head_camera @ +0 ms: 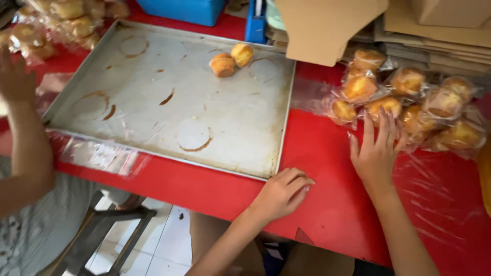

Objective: The person places muffins into individual plastic bags and then arranges the bagged muffins into a metal tray.

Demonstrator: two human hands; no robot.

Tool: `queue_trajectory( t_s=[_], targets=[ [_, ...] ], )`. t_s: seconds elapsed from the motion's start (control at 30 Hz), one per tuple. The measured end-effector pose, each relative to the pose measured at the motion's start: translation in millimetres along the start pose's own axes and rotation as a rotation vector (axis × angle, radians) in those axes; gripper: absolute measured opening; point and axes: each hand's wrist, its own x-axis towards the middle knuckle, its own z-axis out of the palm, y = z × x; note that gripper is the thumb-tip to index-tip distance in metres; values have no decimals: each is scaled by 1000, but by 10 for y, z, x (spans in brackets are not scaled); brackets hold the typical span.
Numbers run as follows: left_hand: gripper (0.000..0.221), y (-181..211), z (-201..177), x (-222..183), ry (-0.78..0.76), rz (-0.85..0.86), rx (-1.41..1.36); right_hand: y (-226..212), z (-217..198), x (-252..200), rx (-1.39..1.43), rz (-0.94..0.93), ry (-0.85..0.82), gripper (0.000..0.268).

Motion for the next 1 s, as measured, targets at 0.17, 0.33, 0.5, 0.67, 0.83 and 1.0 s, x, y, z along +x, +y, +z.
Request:
queue_trajectory(
  t_s=[0.17, 0.33, 0.5, 0.67, 0.83, 1.0],
  targets=[
    [17, -23, 26, -40, 83, -43, 26, -147, 422, -181, 125, -16, -70, 47],
    [18, -90, 112, -60, 137, -71, 62, -403, 1038, 170, 358, 5, -150, 44],
    [15, -88, 93, -51, 152, -89, 77, -877, 1282, 1058, 382, 346, -302, 50],
    [14, -161, 69, -43, 182, -123, 48, -1016, 1660, 1201, 145, 697, -643, 42],
    [15, -137, 86, -45, 149, -117, 13, -948, 1701, 1146, 120, 793, -555, 26],
    [15, -73, 15, -36, 143, -160, 21, -949, 1702, 1188, 20, 518, -486, 26]
  ],
)
